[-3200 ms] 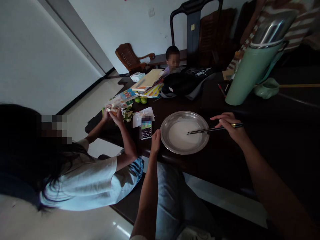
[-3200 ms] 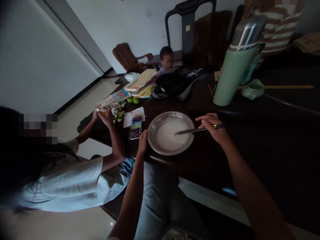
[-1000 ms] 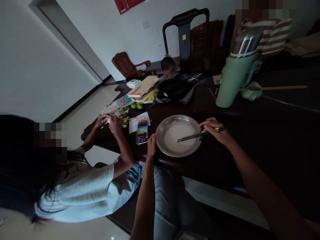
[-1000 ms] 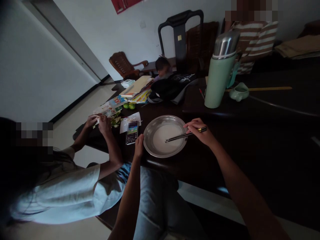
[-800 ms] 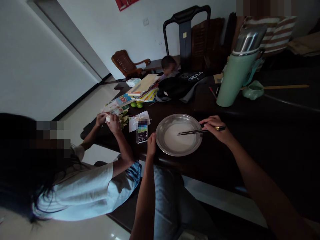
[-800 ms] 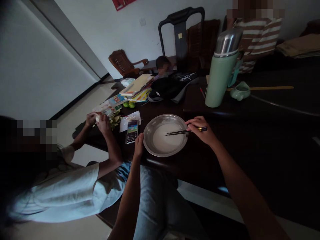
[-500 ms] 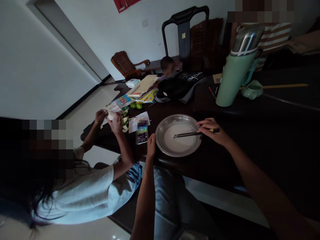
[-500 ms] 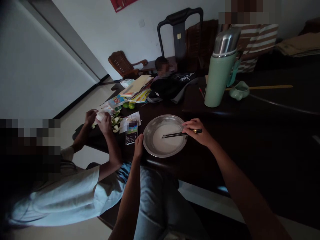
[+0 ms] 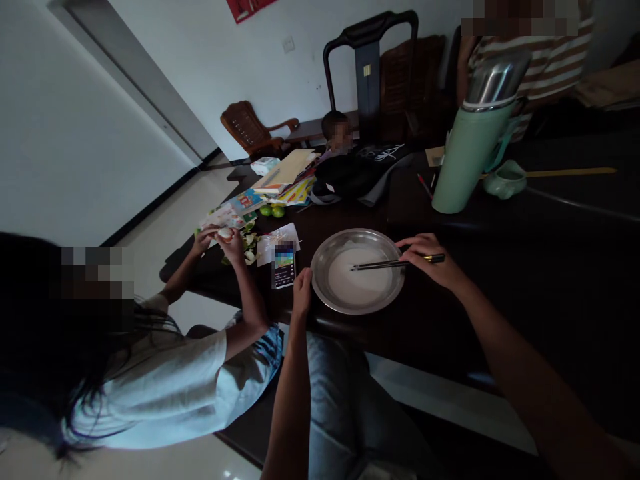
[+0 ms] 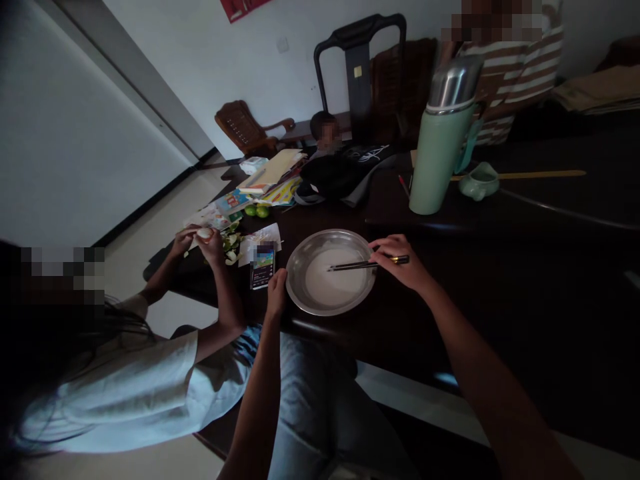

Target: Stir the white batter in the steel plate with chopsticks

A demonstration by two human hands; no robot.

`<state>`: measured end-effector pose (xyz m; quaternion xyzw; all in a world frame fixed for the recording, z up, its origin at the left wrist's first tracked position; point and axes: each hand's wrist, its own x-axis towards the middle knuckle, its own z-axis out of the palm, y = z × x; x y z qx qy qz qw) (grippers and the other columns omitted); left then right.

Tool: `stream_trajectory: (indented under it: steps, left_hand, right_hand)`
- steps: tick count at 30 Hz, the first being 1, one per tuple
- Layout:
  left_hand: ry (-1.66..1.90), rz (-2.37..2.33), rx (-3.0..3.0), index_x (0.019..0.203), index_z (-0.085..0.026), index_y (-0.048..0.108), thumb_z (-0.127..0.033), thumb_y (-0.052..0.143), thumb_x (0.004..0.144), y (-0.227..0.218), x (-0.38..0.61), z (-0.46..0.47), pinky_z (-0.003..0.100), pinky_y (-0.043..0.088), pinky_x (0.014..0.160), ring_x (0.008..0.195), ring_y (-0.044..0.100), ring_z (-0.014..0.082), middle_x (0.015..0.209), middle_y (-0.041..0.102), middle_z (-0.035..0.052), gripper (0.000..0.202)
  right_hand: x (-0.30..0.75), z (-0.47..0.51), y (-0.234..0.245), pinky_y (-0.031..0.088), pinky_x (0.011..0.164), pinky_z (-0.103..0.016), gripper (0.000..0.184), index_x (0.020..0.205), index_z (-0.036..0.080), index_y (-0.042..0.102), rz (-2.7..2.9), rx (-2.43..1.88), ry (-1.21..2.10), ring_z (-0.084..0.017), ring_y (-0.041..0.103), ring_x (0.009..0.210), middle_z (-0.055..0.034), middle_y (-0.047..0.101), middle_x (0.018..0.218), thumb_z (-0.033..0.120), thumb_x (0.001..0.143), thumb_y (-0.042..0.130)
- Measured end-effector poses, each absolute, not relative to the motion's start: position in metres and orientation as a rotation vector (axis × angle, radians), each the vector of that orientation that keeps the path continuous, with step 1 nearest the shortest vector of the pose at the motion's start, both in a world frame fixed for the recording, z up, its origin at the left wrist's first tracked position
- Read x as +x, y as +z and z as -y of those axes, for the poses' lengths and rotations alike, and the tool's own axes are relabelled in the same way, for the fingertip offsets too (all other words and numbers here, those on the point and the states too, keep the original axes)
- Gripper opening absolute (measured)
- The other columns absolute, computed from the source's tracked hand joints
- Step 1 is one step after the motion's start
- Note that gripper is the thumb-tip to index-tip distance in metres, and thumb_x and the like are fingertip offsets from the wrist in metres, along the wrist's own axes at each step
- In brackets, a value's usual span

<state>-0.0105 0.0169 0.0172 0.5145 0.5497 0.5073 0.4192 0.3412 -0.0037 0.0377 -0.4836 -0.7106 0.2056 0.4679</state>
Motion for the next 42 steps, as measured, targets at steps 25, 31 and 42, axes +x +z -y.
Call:
stream_trajectory:
  steps: [25,31,42]
  left_hand:
    - [1.287,-1.387,1.268,0.059,-0.022,0.044,-0.058,0.068,0.085,0.016,-0.010,-0.017,0.025,0.035,0.062,0.065,0.034,0.0130,0.064,0.037,-0.0043,0.051]
    - [1.286,-1.420,1.249,0.060,-0.022,0.041,-0.058,0.067,0.089,0.019,-0.008,-0.017,0.026,0.037,0.063,0.066,0.035,0.0138,0.064,0.035,-0.0043,0.053]
    - [1.297,-1.409,1.295,0.060,-0.022,0.042,-0.055,0.065,0.091,0.014,-0.012,-0.019,0.026,0.038,0.066,0.066,0.036,0.0137,0.065,0.038,-0.0042,0.050]
  right_hand:
    - [0.347,0.004,0.040,0.048,0.103,-0.057,0.041,0.072,0.033,0.079,1.685,-1.205,0.480,-0.030,0.063,0.109,-0.0021,0.083,0.110,0.049,0.100,0.055]
    - [0.345,0.005,0.040,0.050,0.102,-0.055,0.042,0.072,0.033,0.080,1.707,-1.156,0.552,-0.030,0.063,0.108,-0.0022,0.084,0.107,0.050,0.101,0.055]
    - [0.349,0.004,0.042,0.049,0.103,-0.056,0.045,0.070,0.032,0.078,1.684,-1.170,0.560,-0.031,0.063,0.109,-0.0028,0.084,0.104,0.053,0.101,0.053]
